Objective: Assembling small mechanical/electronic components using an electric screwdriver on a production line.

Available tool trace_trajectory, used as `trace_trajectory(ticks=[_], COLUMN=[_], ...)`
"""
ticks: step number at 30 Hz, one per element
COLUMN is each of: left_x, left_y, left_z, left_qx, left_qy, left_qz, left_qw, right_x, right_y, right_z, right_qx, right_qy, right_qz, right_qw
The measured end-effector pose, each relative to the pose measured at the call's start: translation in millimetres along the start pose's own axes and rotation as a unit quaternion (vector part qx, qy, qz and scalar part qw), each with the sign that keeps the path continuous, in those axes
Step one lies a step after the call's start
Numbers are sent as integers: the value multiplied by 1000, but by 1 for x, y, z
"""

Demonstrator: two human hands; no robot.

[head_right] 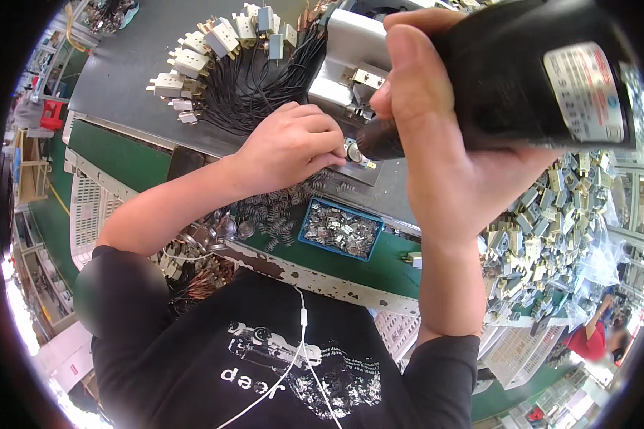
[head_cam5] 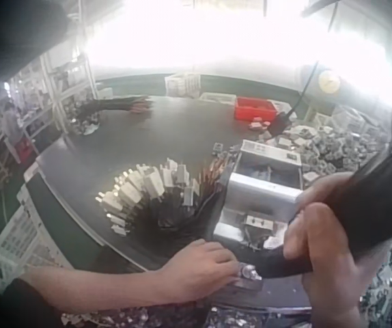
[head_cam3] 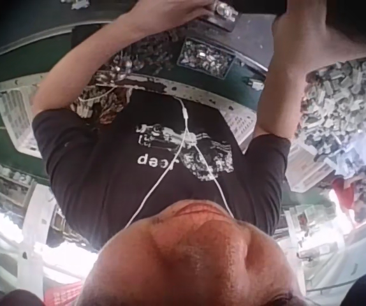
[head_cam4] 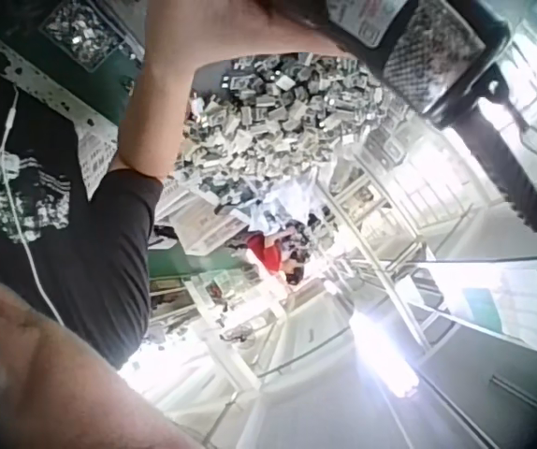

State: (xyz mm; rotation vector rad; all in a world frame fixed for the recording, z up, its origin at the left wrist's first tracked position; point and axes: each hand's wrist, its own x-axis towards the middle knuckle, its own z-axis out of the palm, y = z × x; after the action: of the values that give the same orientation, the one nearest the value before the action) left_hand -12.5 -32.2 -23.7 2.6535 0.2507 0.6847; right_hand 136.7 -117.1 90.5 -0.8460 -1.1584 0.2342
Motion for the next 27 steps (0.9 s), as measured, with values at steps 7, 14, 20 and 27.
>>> trace_trajectory(ticks=[7,14,20,27], left_x=[-5,-1,-2,3], left_y=[-11,-14,-17,-8], left_z=[5,5,5,1], left_qx=[-45,-89,-97,-101], left_qy=[22,5,-12,-29], left_qz=[21,19,13,-61], left_qw=[999,996,995,993], right_x=[-10,-14,-16,-17], right_y=[6,27,35,32], right_z=[4,5,9,16], right_qx=[-22,-36,-63,-21], right_qy=[38,22,3,-9], right_qz=[57,49,92,90], right_qw=[997,998,994,996])
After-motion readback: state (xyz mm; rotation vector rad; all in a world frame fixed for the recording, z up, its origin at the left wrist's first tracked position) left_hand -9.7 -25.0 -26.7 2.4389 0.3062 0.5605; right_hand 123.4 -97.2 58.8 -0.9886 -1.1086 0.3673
